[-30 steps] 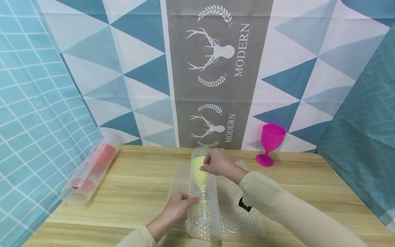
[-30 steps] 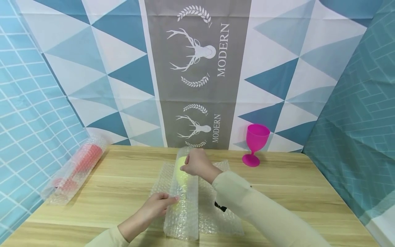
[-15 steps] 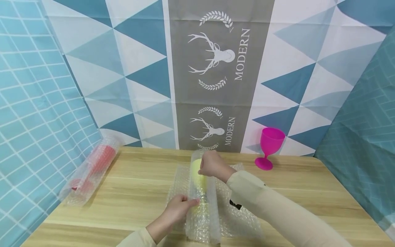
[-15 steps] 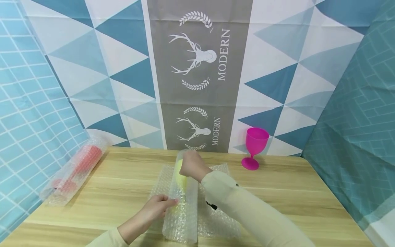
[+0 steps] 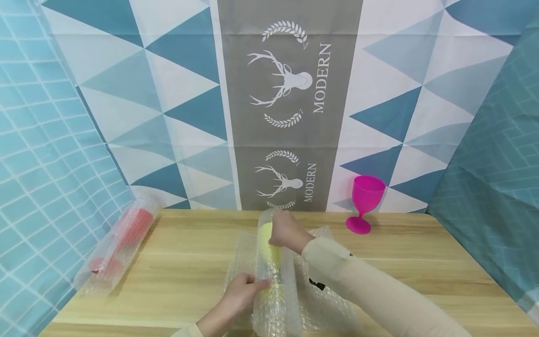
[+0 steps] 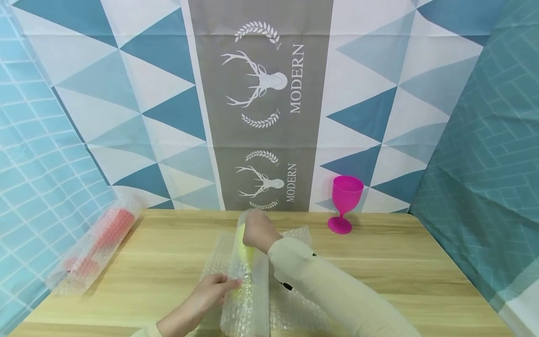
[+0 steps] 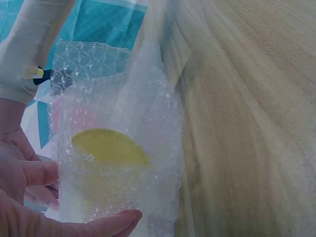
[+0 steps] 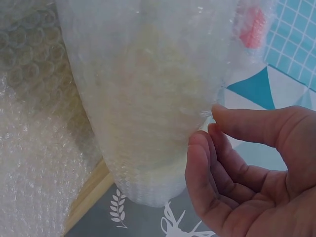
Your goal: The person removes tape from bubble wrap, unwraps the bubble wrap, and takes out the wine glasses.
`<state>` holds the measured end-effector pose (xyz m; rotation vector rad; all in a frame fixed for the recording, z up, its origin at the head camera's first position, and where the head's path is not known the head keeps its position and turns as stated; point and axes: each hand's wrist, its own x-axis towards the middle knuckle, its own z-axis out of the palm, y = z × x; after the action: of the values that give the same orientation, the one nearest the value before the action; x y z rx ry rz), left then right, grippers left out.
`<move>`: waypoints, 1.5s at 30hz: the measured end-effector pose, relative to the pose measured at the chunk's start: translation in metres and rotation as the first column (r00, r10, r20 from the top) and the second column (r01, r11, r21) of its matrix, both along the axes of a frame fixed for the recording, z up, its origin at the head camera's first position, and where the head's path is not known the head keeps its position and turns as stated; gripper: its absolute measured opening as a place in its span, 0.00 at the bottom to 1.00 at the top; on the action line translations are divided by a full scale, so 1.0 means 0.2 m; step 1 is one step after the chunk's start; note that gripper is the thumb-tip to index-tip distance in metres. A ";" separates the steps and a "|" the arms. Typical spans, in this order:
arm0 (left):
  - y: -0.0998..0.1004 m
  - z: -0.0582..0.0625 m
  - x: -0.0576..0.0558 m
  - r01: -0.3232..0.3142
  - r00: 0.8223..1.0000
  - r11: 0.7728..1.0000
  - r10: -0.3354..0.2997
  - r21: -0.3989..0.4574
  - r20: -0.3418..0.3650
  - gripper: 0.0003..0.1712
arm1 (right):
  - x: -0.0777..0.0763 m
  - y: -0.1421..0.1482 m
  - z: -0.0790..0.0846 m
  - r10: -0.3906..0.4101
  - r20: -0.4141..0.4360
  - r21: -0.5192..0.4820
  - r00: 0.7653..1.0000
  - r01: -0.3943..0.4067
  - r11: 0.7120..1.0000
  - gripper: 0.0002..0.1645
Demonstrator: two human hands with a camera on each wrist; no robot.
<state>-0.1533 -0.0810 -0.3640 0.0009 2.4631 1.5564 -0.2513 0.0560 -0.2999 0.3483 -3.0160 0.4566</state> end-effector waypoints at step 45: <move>-0.01 0.00 -0.02 0.070 0.996 0.992 -0.076 0.107 0.056 0.23 | -0.03 0.20 0.09 -0.023 0.150 -0.127 0.988 0.042 0.991 0.26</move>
<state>-0.1575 -0.0837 -0.3638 0.0603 2.3068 1.6291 -0.2583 0.0954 -0.2810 0.2671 -3.1071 0.7027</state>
